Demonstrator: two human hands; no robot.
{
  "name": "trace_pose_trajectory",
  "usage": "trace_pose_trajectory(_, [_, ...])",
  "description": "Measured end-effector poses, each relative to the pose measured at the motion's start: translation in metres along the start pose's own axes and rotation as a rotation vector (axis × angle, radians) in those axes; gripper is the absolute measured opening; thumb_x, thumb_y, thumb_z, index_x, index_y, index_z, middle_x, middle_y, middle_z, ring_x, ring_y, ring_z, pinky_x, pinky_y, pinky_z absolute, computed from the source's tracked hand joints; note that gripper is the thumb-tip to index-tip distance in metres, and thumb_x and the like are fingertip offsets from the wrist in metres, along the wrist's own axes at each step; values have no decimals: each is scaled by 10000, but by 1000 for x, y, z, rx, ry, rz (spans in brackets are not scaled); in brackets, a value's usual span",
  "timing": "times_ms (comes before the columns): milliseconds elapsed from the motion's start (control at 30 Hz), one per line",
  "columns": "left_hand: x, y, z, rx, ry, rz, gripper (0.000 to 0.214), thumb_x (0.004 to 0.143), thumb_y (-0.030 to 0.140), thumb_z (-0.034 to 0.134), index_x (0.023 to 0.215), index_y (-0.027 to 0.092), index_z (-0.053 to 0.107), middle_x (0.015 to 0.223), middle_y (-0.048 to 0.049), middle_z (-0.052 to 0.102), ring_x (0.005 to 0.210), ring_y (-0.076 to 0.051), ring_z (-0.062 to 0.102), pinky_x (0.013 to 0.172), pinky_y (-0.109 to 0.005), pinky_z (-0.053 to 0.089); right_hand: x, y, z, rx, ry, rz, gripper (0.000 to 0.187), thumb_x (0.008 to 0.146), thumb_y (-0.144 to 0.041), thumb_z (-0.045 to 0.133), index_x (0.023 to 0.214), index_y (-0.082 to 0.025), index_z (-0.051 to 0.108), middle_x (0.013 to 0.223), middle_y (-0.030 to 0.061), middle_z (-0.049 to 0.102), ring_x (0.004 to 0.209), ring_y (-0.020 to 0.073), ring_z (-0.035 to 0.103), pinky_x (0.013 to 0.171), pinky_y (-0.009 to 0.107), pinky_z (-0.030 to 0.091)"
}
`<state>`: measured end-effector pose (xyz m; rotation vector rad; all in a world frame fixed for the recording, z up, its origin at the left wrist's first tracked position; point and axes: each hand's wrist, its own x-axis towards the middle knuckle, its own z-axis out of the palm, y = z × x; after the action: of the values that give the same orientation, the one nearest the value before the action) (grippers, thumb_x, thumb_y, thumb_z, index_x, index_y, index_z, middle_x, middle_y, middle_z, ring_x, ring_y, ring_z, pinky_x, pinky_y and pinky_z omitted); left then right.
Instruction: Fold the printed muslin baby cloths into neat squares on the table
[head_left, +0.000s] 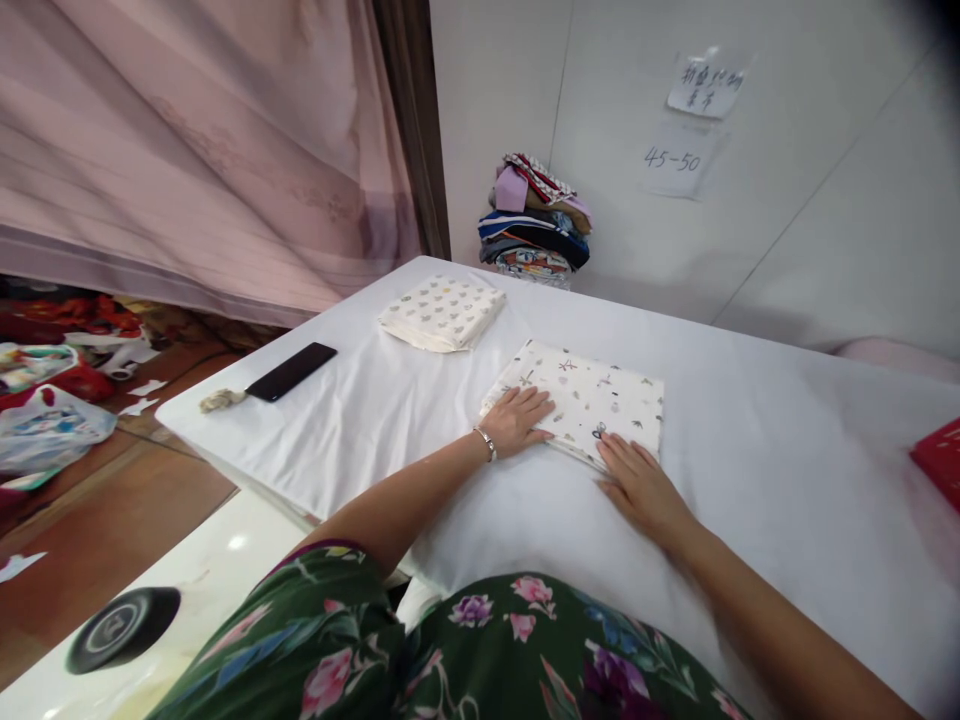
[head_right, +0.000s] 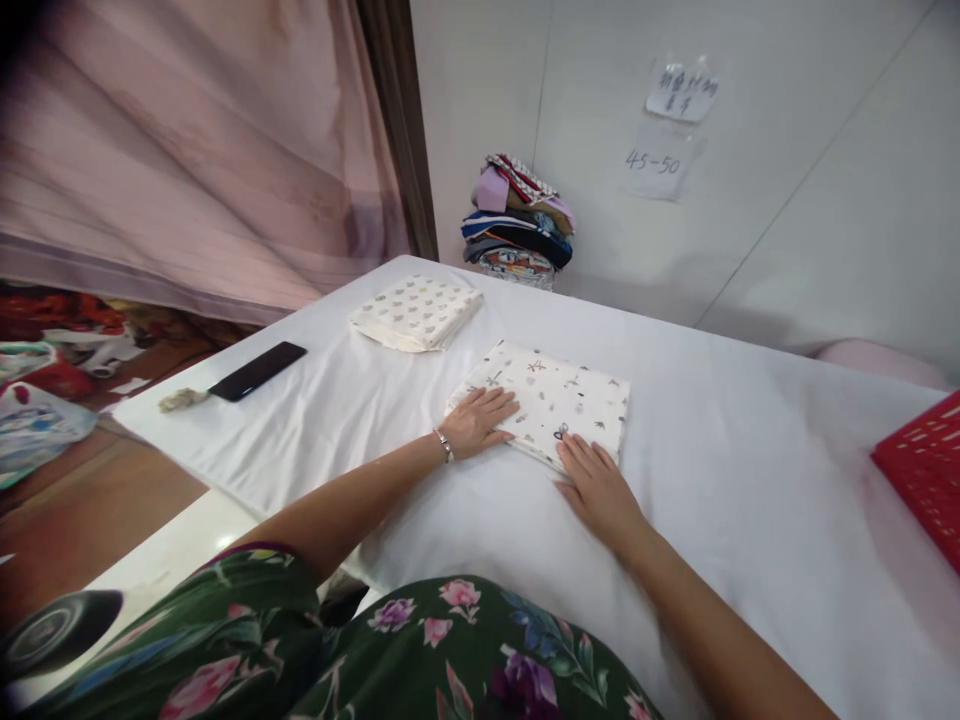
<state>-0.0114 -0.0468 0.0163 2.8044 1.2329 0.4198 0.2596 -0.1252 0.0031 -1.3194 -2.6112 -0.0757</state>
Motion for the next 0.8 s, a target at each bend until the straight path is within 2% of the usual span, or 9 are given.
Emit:
trace_pose_trajectory(167, [-9, -3, -9, -91, -18, 11, 476, 879, 428, 419, 1324, 263, 381, 1407, -36, 360, 1330, -192, 234, 1104, -397, 130, 0, -1, 2, 11, 12, -2, 496, 915, -351, 335, 1385, -199, 285, 1410, 89, 349, 1315, 212, 264, 1052, 454, 265])
trace_pose_trajectory(300, [-7, 10, -11, -77, 20, -33, 482, 868, 482, 409, 1291, 252, 428, 1393, -52, 381, 1320, -223, 257, 1095, -440, 144, -1, 0, 7, -4, 27, -16, 489, 912, -335, 356, 1378, -199, 302, 1414, 85, 342, 1314, 209, 268, 1047, 450, 283])
trace_pose_trajectory(500, [1, 32, 6, -77, 73, 224, 521, 883, 460, 381, 1349, 232, 335, 1408, -45, 356, 1327, -203, 240, 1108, -433, 94, 6, -2, -9, 25, -48, 6, 476, 916, -352, 346, 1372, -219, 315, 1416, 73, 340, 1310, 203, 279, 1050, 450, 290])
trace_pose_trajectory(633, [-4, 30, 13, -73, 73, 248, 546, 874, 458, 404, 1356, 218, 313, 1406, -44, 360, 1320, -210, 252, 1102, -426, 128, 20, -13, -11, 15, -44, 6, 542, 913, -352, 348, 1416, -216, 199, 1445, 69, 275, 1330, 207, 223, 1056, 453, 281])
trace_pose_trajectory(733, [-8, 28, 10, -84, 81, 235, 483, 882, 410, 405, 1321, 214, 363, 1387, -41, 391, 1307, -208, 281, 1090, -411, 180, 26, -21, 2, -7, -1, -48, 626, 899, -352, 378, 1435, -209, 89, 1445, 87, 267, 1326, 224, 233, 1041, 456, 306])
trace_pose_trajectory(800, [-7, 26, 3, -127, 86, 202, 386, 901, 354, 369, 1255, 216, 441, 1324, -42, 470, 1262, -191, 359, 1064, -374, 250, 25, -24, 12, -26, 19, -66, 654, 895, -356, 389, 1436, -216, 50, 1446, 89, 260, 1322, 232, 240, 1038, 459, 308])
